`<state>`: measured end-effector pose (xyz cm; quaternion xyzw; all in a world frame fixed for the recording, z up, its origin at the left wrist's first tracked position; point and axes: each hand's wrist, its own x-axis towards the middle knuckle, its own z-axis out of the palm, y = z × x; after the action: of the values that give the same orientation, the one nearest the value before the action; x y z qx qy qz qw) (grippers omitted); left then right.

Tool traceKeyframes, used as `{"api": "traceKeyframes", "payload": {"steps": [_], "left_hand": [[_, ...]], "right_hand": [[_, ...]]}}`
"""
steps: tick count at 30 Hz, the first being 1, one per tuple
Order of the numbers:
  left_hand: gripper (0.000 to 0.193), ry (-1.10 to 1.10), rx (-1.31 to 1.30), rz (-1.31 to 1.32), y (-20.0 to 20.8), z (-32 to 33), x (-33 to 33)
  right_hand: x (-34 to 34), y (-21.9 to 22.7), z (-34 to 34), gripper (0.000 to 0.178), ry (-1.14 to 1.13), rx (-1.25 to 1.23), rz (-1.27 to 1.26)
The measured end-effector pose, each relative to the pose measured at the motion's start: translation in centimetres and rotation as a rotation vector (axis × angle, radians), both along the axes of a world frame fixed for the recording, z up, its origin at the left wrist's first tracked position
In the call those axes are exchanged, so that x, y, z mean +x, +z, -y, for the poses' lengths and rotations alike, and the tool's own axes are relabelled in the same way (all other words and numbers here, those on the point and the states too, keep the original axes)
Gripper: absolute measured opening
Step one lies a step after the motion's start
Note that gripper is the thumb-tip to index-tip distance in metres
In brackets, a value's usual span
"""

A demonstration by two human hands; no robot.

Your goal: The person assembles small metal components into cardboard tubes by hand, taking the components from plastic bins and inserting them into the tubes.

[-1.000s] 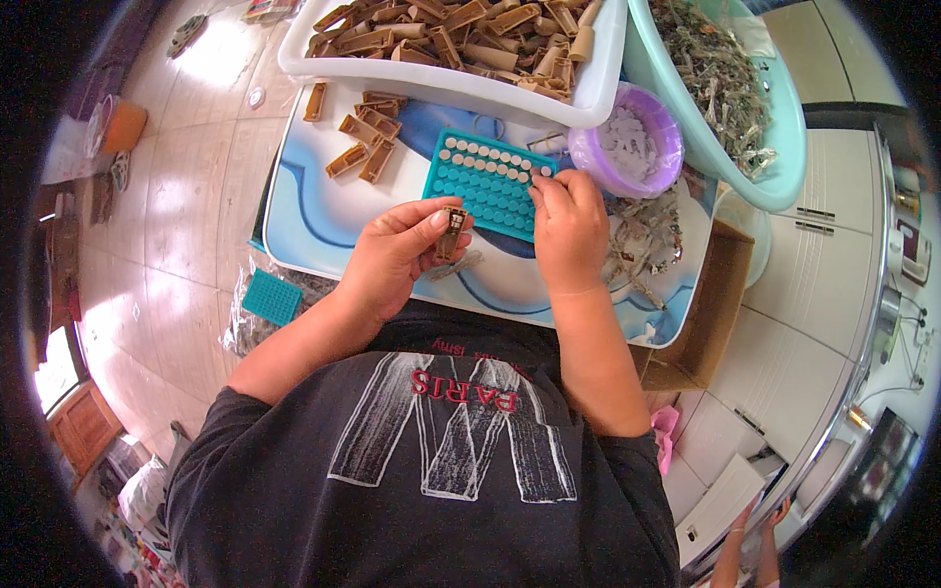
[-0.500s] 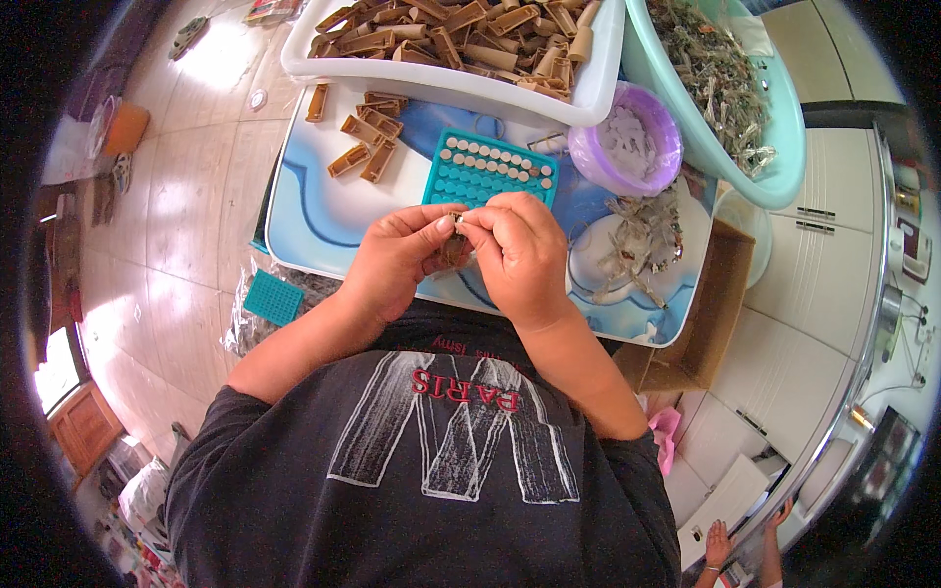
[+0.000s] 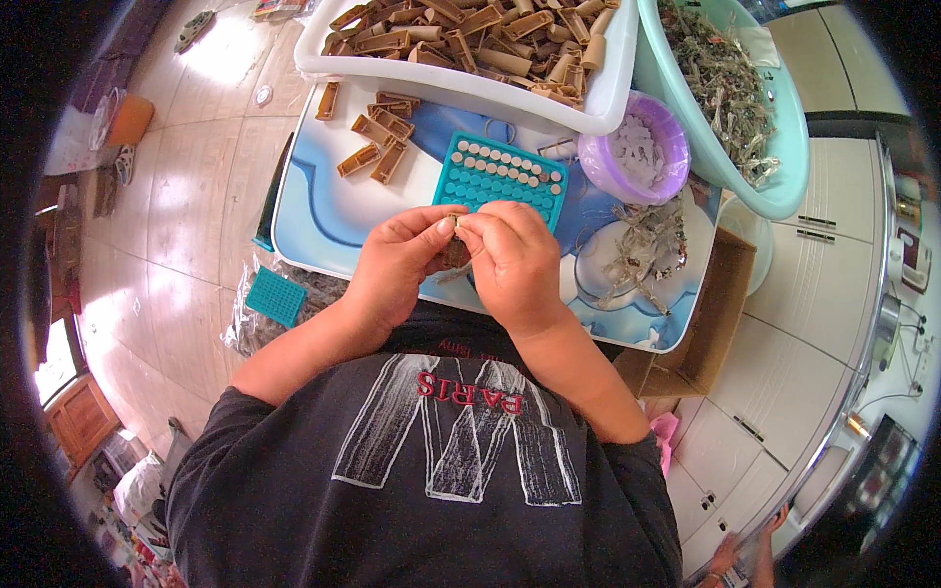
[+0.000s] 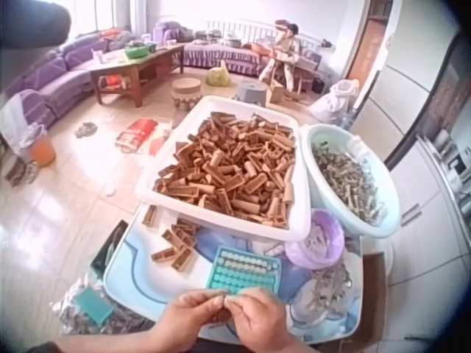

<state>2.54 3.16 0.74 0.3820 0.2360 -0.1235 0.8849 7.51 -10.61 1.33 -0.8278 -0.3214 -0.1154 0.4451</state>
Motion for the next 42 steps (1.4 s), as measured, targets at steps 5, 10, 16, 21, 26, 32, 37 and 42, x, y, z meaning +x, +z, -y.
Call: {"api": "traceKeyframes", "payload": {"steps": [5, 10, 16, 21, 26, 32, 37, 42], "left_hand": [[0.026, 0.07, 0.016, 0.026, -0.1, -1.0, -0.1], [0.022, 0.119, 0.0, 0.022, 0.4, -3.4, -0.7], [0.022, 0.252, 0.053, 0.055, 0.7, -5.5, -1.2], [0.024, 0.342, 0.16, 0.133, 2.8, -6.8, -1.3], [0.024, 0.328, 0.131, 0.167, 3.4, -6.9, -1.3], [0.024, 0.19, 0.048, 0.132, 3.0, -5.7, -0.9], [0.027, 0.054, 0.009, 0.064, 2.7, -3.3, -0.1], [0.025, -0.044, -0.042, 0.019, 2.6, -1.4, 0.8]], "right_hand": [[-0.1, 0.0, -1.1, 0.016, 0.033, -0.076, 0.107], [1.1, 0.7, -2.6, 0.023, 0.116, 0.047, -0.062], [4.2, -0.5, -6.5, 0.029, 0.213, -0.294, 0.135], [4.2, -1.4, -8.4, 0.024, 0.2, -0.427, 0.177], [3.6, -2.0, -7.3, 0.014, 0.203, -0.214, 0.3], [-0.2, 0.7, 0.6, 0.015, -0.114, 0.382, -0.522], [-2.6, -1.7, 7.2, 0.015, -0.355, 0.1, -0.741], [-2.6, -2.8, 8.3, 0.016, -0.404, -0.019, -0.573]]}}
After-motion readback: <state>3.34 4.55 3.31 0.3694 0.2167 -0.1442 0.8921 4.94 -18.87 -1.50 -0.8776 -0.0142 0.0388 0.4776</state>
